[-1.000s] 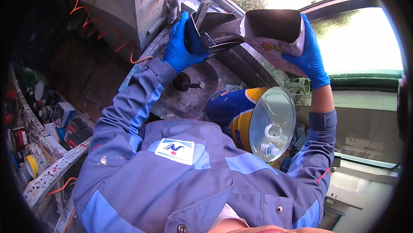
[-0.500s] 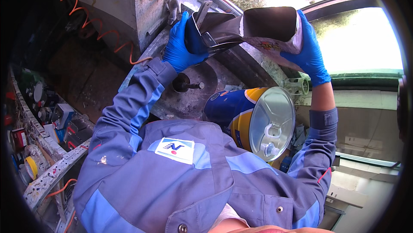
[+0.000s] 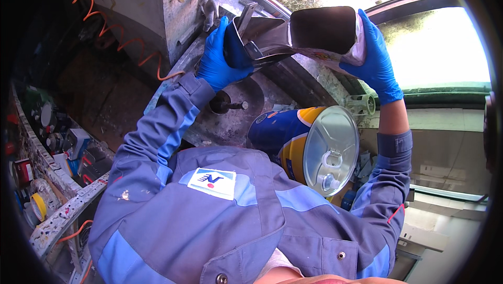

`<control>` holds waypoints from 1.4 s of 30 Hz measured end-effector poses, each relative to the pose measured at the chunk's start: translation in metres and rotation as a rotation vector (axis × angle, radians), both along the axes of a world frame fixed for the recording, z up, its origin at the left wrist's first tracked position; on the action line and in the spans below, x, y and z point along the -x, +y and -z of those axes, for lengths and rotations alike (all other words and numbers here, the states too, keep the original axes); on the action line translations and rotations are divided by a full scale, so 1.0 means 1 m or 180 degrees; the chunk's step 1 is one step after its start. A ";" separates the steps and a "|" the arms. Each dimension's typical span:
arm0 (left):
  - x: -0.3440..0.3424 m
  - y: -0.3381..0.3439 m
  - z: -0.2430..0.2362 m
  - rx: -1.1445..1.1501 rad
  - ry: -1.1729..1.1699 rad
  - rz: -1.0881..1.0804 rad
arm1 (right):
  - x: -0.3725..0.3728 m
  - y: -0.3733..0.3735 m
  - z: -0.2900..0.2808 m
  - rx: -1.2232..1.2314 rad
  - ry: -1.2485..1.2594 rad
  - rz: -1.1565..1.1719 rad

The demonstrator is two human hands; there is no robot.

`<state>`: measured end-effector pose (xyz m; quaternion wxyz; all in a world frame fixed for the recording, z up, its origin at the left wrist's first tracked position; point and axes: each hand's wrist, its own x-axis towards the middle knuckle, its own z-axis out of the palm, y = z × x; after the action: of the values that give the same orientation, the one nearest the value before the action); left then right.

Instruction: The person opens a large paint can, pours paint into a spray gun cup, and tests the spray gun by firing it into a sink. They then wipe the spray gun with a cloth, test it again, and pour paint from a smaller can into the spray gun cup.

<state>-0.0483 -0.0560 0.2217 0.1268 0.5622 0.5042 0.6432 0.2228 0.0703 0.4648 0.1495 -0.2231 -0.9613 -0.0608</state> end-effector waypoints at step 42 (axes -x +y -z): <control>-0.006 -0.007 -0.016 0.0119 -0.0127 0.0168 | 0.016 -0.020 -0.027 -0.0799 -0.0289 -0.0237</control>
<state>-0.0425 -0.0627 0.2375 0.1642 0.5599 0.4985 0.6411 0.2072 0.0502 0.4923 0.1348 -0.1638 -0.9596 -0.1851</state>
